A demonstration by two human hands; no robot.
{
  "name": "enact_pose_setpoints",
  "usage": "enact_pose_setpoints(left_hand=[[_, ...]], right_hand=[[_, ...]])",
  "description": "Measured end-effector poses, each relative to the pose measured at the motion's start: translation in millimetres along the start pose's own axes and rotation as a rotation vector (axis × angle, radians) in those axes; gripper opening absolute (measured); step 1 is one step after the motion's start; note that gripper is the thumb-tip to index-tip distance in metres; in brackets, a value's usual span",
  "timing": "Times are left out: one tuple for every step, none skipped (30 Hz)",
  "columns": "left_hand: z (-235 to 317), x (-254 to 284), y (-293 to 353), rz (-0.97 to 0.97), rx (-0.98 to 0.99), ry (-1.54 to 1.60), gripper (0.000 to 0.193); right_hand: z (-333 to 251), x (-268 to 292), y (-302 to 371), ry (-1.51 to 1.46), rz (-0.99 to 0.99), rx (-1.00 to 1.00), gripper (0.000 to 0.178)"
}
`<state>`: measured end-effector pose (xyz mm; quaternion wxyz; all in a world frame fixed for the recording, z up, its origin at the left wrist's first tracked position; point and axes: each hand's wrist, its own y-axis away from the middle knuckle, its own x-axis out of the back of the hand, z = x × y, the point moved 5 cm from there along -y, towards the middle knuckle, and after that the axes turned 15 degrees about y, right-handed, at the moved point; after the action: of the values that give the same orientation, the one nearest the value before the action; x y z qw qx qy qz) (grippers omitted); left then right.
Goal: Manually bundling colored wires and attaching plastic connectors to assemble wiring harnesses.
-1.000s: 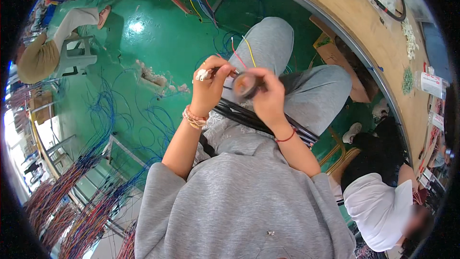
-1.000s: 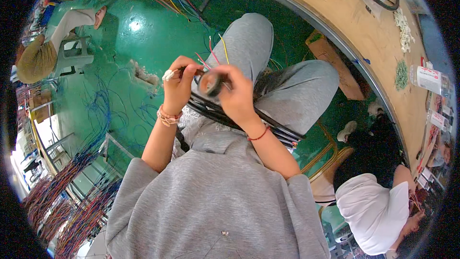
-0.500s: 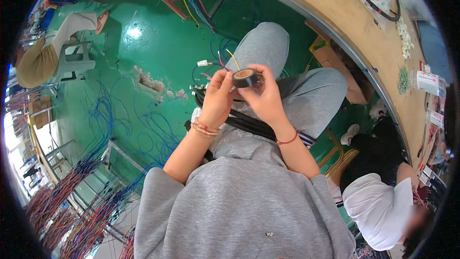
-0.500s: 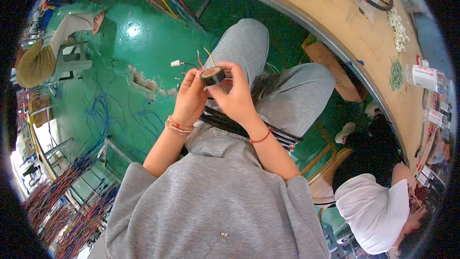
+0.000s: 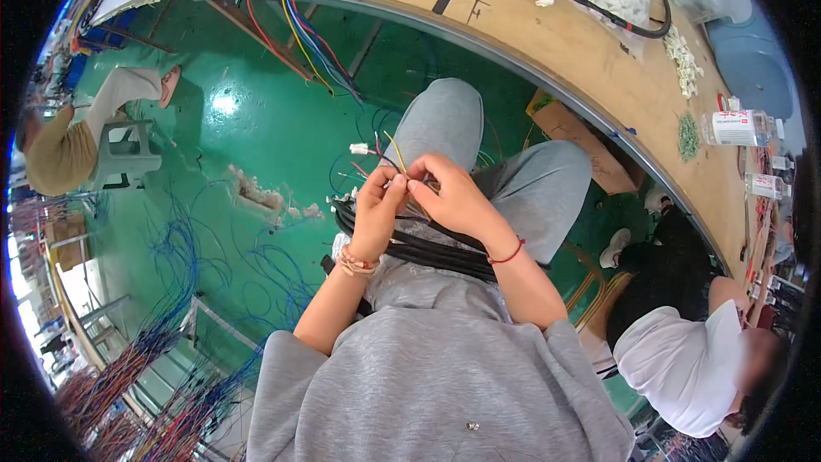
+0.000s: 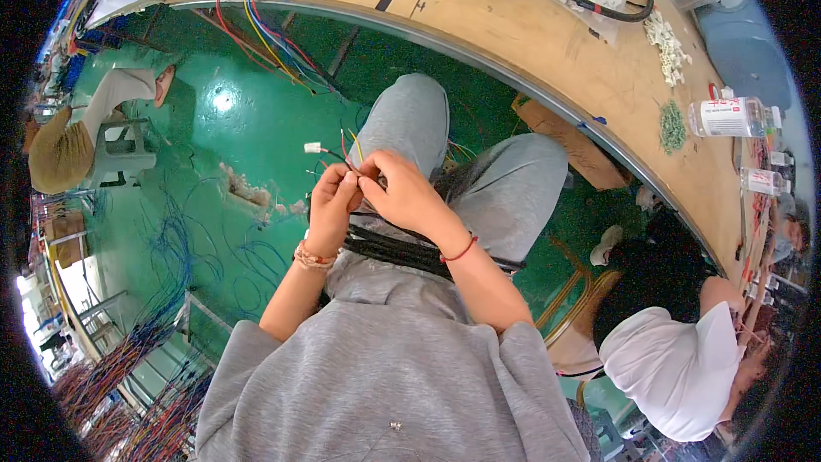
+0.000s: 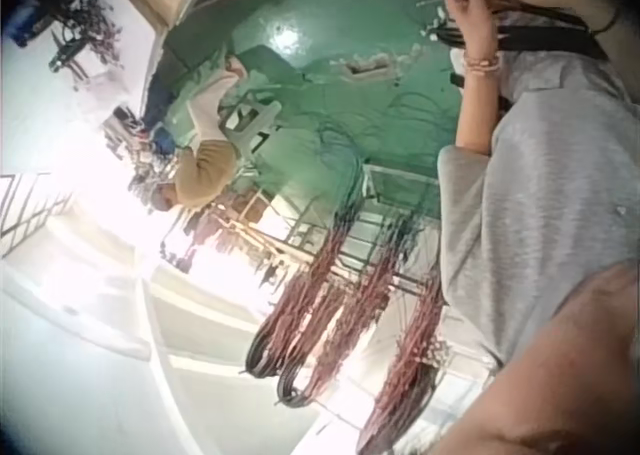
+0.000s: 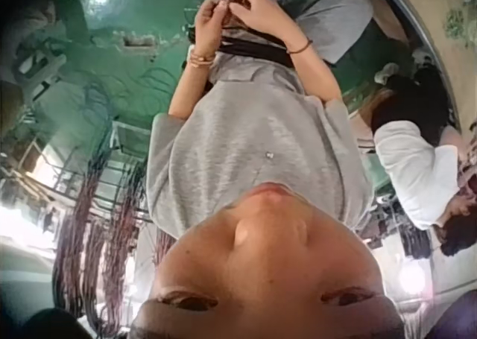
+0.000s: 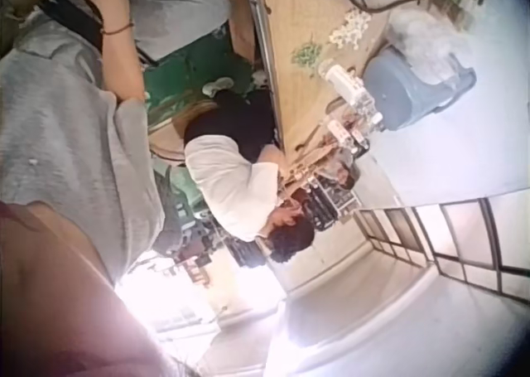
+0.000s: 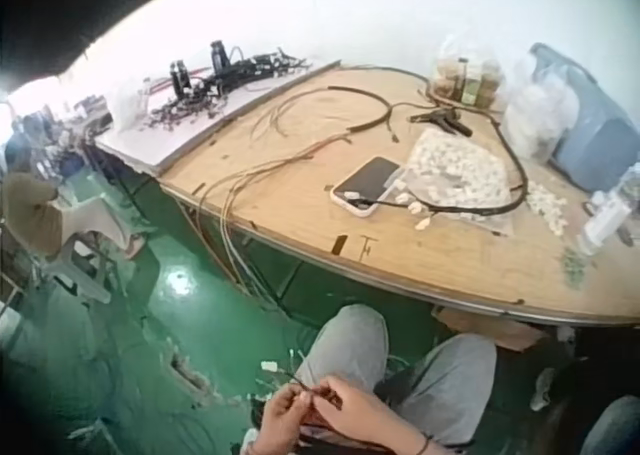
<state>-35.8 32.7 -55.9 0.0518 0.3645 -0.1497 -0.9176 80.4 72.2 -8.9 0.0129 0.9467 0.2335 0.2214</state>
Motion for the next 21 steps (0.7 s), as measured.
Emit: enact_pose_setpoints(left_hand=[[-0.4,-1.3,0.1,-0.013,-0.002,-0.012,0.008],[1.9,-1.0,0.0,0.030,-0.079,-0.131,0.008],[3.5,-1.9,0.1,0.067,-0.144,-0.248,0.009],[3.8,-2.9,-0.5,0.069,-0.154,-0.253,0.009],[3.9,-2.4,-1.2,0.114,-0.160,-0.274,0.009],[4.3,-1.9,-1.2,0.161,-0.167,-0.293,0.010],[5.7,-2.7,-2.5,0.158,-0.165,-0.292,0.010],[0.2,0.8,-3.1,0.198,-0.013,-0.075,0.010],[-6.5,3.2,-3.4,0.243,0.164,0.145,0.011],[-7.2,3.8,-2.0,0.261,0.212,0.196,0.013],[-2.4,8.7,-4.6,0.310,0.195,0.181,0.013],[8.3,15.4,-9.9,0.317,0.137,0.116,0.013],[16.7,22.8,-13.4,0.356,0.083,0.065,0.013],[24.2,24.4,-14.5,0.278,0.020,0.022,0.017],[22.2,25.4,-10.5,0.225,0.027,0.038,0.017],[23.5,32.8,-5.3,0.302,-0.016,0.043,0.018],[24.2,36.7,-2.2,0.317,-0.065,0.061,0.020],[26.8,43.7,2.4,0.308,-0.023,0.026,0.016],[26.6,48.6,7.4,0.329,-0.039,0.025,0.016],[25.8,55.6,12.9,0.376,-0.017,0.004,0.015],[26.3,62.2,17.2,0.416,-0.009,-0.013,0.014]], right_hand=[[-1.8,-1.0,-0.3,0.196,0.023,0.086,0.012],[-3.3,-1.9,0.1,0.404,0.073,0.158,0.011],[-1.4,-5.0,-1.2,0.394,0.046,0.170,0.011],[-1.7,-6.3,-2.1,0.454,0.088,0.189,0.010],[-3.2,-7.3,-2.7,0.516,0.130,0.208,0.010],[-4.4,-8.8,-3.6,0.517,0.133,0.205,0.010],[-14.4,-9.5,-1.0,0.635,0.226,0.313,0.009],[-25.6,-11.2,3.1,0.758,0.309,0.409,0.008],[-33.5,-12.7,6.3,0.754,0.317,0.419,0.008],[-43.0,-21.2,10.8,0.797,0.210,0.472,0.006],[-50.6,-26.9,13.7,0.871,0.111,0.465,0.005],[-74.3,-28.7,27.4,0.719,0.229,0.740,0.005],[-88.7,-32.9,38.2,0.742,0.160,0.914,0.006],[-86.0,-19.4,28.8,0.728,0.164,0.735,0.005],[-83.1,-5.1,24.1,0.722,0.147,0.607,0.005],[-78.4,20.6,13.9,0.749,0.235,0.565,0.006],[-70.3,52.6,-0.8,0.795,0.315,0.470,0.008],[-69.1,86.3,-2.2,0.841,0.546,0.526,0.014],[-56.1,118.2,-5.7,0.954,0.549,0.345,0.017],[-50.1,146.1,-10.6,0.942,0.734,0.357,0.017],[-44.2,171.1,-12.3,1.092,0.815,0.315,0.019]])
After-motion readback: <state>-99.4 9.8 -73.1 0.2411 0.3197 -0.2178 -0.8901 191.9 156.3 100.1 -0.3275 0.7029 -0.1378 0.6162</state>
